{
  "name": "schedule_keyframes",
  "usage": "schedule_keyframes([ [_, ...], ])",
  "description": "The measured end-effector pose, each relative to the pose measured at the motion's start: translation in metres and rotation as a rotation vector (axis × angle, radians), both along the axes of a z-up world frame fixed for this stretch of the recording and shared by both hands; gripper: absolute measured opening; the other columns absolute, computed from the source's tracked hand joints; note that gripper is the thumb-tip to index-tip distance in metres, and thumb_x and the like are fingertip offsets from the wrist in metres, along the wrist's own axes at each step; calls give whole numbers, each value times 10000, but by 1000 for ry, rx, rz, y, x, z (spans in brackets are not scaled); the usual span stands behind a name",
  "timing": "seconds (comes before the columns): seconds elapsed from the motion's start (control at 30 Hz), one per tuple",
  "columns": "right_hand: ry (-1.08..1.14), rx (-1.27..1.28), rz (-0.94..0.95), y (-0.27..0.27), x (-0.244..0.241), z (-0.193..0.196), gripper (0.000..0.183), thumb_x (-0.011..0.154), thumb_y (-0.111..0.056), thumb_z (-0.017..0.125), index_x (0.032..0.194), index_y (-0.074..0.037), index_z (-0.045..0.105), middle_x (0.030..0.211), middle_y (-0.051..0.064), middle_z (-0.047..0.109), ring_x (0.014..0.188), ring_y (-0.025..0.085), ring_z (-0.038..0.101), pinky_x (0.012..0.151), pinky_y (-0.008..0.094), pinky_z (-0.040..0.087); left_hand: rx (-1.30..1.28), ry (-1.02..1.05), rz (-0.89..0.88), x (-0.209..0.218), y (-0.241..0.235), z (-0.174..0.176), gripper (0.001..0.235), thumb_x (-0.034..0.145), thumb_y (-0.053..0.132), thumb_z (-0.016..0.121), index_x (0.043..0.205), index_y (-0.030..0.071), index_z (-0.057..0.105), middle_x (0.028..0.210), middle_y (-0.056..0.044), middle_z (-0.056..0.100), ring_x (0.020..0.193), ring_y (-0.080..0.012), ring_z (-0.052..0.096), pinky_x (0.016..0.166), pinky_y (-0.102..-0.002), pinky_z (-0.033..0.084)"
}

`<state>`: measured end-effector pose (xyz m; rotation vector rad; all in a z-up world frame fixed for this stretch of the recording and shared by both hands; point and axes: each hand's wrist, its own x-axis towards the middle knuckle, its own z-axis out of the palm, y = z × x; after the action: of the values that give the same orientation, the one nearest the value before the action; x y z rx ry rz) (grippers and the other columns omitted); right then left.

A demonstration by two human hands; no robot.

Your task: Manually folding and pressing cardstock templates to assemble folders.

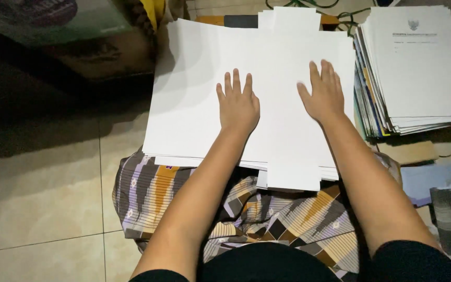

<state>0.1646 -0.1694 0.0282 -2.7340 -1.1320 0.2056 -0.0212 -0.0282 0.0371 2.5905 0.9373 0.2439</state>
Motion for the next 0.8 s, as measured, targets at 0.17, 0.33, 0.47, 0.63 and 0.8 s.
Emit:
schedule_keyframes([
  [0.17,-137,143,-23,94,25,-25,638,1108,-351,440,1613,24,335,1650,264,72,1512,383,6,1230,501,102,174,-201,48,17,3,-41,517,919,209,562,1411,48,568,1536,-273,420,1474,-441,313,1196,-593,231],
  [0.33,-160,176,124,115,11,-27,613,1092,-364,441,1606,-39,363,1655,236,217,1514,362,87,1218,485,82,159,-158,51,12,4,-40,521,934,240,548,1429,77,552,1561,-244,408,1503,-394,284,1217,-573,222],
  [0.47,-150,191,-67,83,26,-19,564,1094,-302,463,1591,-47,384,1638,230,244,1503,362,136,1213,486,119,131,-181,52,13,5,-40,504,939,233,541,1420,87,567,1572,-222,399,1503,-382,284,1222,-551,213],
  [0.63,-163,172,-179,38,23,-17,599,1088,-290,436,1576,46,349,1625,298,237,1508,395,160,1214,472,107,135,-238,43,12,6,-42,474,932,206,558,1385,73,604,1542,-231,438,1479,-399,324,1210,-558,233],
  [0.8,-148,130,-215,22,5,-15,618,1063,-294,437,1560,57,331,1622,301,246,1514,384,174,1220,464,137,202,-71,-297,10,-2,-47,679,988,384,372,1547,-1,338,1648,-134,302,1548,-312,153,1243,-553,81],
])
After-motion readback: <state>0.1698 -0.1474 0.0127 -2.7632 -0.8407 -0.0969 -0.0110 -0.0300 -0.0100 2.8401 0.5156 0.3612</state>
